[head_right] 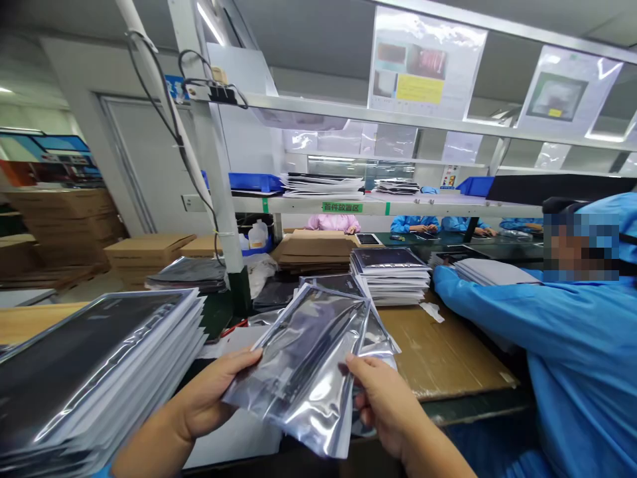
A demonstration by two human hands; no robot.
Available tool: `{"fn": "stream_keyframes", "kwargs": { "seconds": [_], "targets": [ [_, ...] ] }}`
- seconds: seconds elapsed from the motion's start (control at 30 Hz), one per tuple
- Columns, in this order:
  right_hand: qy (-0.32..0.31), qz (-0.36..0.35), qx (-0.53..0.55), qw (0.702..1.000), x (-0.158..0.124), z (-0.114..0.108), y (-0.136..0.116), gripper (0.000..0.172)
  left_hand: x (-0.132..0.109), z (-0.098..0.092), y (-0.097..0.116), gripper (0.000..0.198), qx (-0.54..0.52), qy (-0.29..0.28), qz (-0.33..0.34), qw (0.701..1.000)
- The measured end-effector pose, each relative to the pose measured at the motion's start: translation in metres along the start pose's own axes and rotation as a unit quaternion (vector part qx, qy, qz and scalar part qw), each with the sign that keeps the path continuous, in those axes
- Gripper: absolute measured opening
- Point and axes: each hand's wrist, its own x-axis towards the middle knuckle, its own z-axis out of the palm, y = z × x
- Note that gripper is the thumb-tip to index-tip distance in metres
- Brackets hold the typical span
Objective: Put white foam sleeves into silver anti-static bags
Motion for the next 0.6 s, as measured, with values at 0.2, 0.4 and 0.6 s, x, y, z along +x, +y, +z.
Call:
{"fn": "stream_keyframes", "kwargs": {
  "seconds": [0.2,0.4,0.6],
  "targets": [
    [0.048,0.037,-0.008,0.998,0.015,-0.004,-0.012,0.027,0.005,-0.007,-0.005,0.017,0.032,-0.01,-0.018,0.999],
    [0.01,0.012,0.124,0.992,0.016,0.007,-0.009,0.023,0.007,-0.007,-0.003,0.013,0.018,0.003,-0.006,1.0],
    [-0.084,0.098,0.267,0.955,0.018,0.028,-0.02,0.026,0.009,-0.003,-0.002,0.013,0.03,-0.016,-0.005,0.999]
  ]
}}
